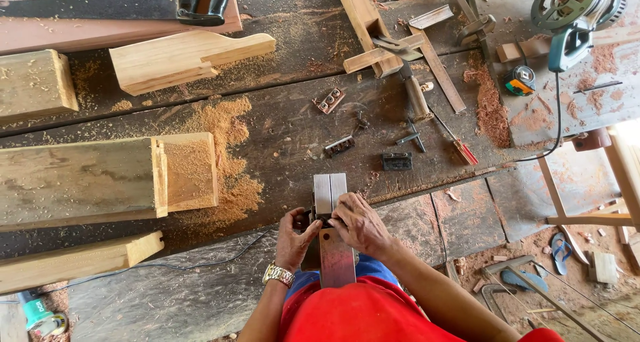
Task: Assembling or adjusting the metal components of a hand planer on a workbench.
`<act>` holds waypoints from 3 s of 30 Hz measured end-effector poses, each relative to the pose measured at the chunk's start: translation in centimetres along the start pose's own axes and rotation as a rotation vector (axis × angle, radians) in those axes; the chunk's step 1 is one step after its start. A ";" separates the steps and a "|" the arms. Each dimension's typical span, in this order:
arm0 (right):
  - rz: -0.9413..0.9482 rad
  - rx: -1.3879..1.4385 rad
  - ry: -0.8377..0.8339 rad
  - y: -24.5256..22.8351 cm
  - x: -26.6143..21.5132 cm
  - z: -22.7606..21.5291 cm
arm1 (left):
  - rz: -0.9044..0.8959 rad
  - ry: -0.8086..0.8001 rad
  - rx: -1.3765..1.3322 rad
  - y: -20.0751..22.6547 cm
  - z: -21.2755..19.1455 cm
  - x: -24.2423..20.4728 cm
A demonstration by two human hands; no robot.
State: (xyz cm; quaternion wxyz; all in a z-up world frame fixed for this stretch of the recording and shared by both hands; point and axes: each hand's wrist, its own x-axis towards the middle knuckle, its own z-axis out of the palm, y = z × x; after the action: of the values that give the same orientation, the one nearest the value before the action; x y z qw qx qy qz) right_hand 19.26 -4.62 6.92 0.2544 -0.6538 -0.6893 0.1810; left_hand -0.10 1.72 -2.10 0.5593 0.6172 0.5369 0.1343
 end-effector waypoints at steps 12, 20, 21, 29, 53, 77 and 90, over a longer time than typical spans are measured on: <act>-0.017 0.017 -0.038 0.2 0.0 0.0 | -0.058 -0.108 -0.159 1.1 -0.4 0.1; -0.014 0.009 -0.024 0.3 -0.1 0.1 | -0.092 -0.201 -0.282 1.0 -0.3 0.6; 0.002 0.004 -0.036 0.3 -0.1 0.1 | -0.084 -0.219 -0.293 1.0 -0.3 0.7; -0.016 0.040 -0.028 0.5 -0.3 0.2 | -0.104 -0.291 -0.340 1.2 -0.6 1.4; 0.046 0.014 0.019 0.4 -1.1 0.8 | -0.113 -0.357 -0.332 2.3 -0.8 1.8; -0.148 0.471 0.031 1.0 6.3 0.9 | -0.162 0.245 -0.152 10.6 -4.5 -1.8; -0.042 0.634 -0.140 8.2 9.7 1.9 | -0.377 0.428 0.216 12.9 -1.1 3.3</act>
State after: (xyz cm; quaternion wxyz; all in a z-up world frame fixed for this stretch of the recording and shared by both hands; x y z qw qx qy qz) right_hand 24.62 5.80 1.70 0.4011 -0.5137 -0.6277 0.4257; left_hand 7.00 7.63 7.59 0.3794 0.5201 0.7590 0.0971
